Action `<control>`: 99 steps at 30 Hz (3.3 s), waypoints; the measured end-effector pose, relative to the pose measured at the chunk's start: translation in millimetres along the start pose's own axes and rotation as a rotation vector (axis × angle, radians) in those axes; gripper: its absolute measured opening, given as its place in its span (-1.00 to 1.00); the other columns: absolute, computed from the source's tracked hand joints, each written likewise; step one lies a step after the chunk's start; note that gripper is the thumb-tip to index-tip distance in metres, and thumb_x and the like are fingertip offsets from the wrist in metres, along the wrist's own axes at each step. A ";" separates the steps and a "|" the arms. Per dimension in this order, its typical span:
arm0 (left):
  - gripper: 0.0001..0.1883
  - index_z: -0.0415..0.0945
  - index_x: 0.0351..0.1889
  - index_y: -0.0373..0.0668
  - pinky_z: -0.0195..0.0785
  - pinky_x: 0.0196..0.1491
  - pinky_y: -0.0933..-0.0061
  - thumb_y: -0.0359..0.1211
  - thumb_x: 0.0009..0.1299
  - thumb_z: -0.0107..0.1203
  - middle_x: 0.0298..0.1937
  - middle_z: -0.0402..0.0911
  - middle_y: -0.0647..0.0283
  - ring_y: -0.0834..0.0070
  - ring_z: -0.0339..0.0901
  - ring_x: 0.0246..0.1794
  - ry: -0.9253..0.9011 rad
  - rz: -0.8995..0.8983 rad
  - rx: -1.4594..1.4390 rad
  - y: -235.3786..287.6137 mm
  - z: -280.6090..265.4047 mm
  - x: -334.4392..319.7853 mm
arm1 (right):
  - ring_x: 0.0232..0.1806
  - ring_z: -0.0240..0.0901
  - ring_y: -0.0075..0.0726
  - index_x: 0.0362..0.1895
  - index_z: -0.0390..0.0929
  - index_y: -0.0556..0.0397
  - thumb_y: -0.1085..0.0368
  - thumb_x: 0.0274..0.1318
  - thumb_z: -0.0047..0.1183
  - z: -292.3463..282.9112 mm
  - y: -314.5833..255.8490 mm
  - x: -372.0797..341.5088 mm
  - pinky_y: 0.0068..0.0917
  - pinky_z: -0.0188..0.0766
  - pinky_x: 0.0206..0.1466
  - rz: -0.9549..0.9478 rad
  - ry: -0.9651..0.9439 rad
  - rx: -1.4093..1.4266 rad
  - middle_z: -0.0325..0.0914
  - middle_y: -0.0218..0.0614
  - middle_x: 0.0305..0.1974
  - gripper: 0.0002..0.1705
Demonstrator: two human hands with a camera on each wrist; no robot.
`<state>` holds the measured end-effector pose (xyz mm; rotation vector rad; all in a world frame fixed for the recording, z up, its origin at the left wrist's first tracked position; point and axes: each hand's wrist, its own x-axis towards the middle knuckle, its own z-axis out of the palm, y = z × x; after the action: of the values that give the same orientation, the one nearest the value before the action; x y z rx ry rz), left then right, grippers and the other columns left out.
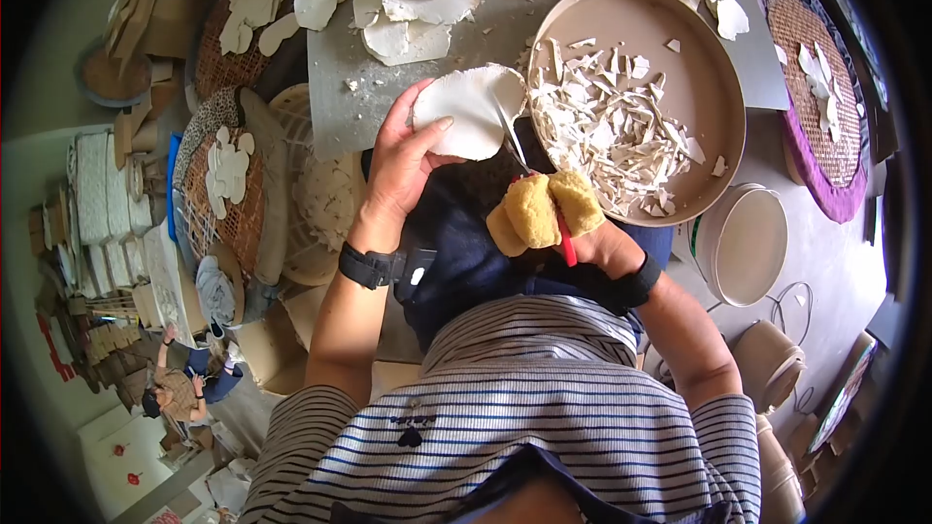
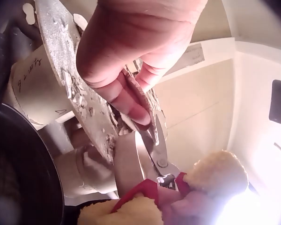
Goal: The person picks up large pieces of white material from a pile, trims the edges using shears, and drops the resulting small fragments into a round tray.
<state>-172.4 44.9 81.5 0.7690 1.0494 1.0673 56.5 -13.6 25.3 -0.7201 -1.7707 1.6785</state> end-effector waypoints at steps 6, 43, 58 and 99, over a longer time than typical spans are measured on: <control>-0.41 0.12 0.27 -0.20 0.59 -0.22 0.34 -0.51 0.26 0.05 0.00 0.47 0.11 0.37 0.55 -0.11 -0.051 -0.032 0.033 10.6 -14.4 15.7 | 0.14 0.34 -0.31 0.15 0.30 0.02 0.32 0.20 -0.02 16.9 31.8 7.3 -0.42 0.23 0.24 0.136 0.101 0.793 0.45 -0.25 0.04 -0.58; -0.73 0.61 -0.30 -0.09 0.27 0.16 0.30 -0.61 0.06 0.19 0.11 0.47 0.10 0.19 0.36 0.18 0.215 0.840 0.892 -1.8 -17.2 40.4 | -0.01 0.43 -0.30 0.01 0.39 0.03 0.25 0.10 0.07 19.3 -0.5 46.5 -0.36 0.33 0.10 0.119 0.193 0.299 0.50 -0.27 -0.09 -0.63; -0.46 0.20 0.19 -0.33 0.32 0.01 0.54 -0.50 0.25 0.11 -0.07 0.55 0.12 0.57 0.47 -0.09 -0.004 0.096 0.127 -3.4 -6.3 -26.0 | 0.06 0.27 -0.15 0.05 0.36 -0.03 0.25 0.15 -0.13 21.3 33.7 29.5 -0.22 -0.01 0.24 0.071 -0.005 -0.349 0.37 -0.22 0.01 -0.65; -0.58 0.33 0.13 -0.25 0.57 -0.35 0.52 -0.52 0.27 0.06 -0.06 0.52 0.17 0.48 0.55 -0.18 0.112 0.064 0.111 -7.4 -12.1 -26.0 | -0.14 0.46 -0.10 -0.10 0.46 0.07 0.34 0.02 0.04 15.1 -2.7 14.5 -0.34 0.38 -0.03 -0.185 0.100 -0.435 0.53 -0.22 -0.21 -0.70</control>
<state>-184.6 18.0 78.6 0.8445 1.1944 1.1239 35.6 -13.4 28.3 -0.7799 -2.0834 1.1271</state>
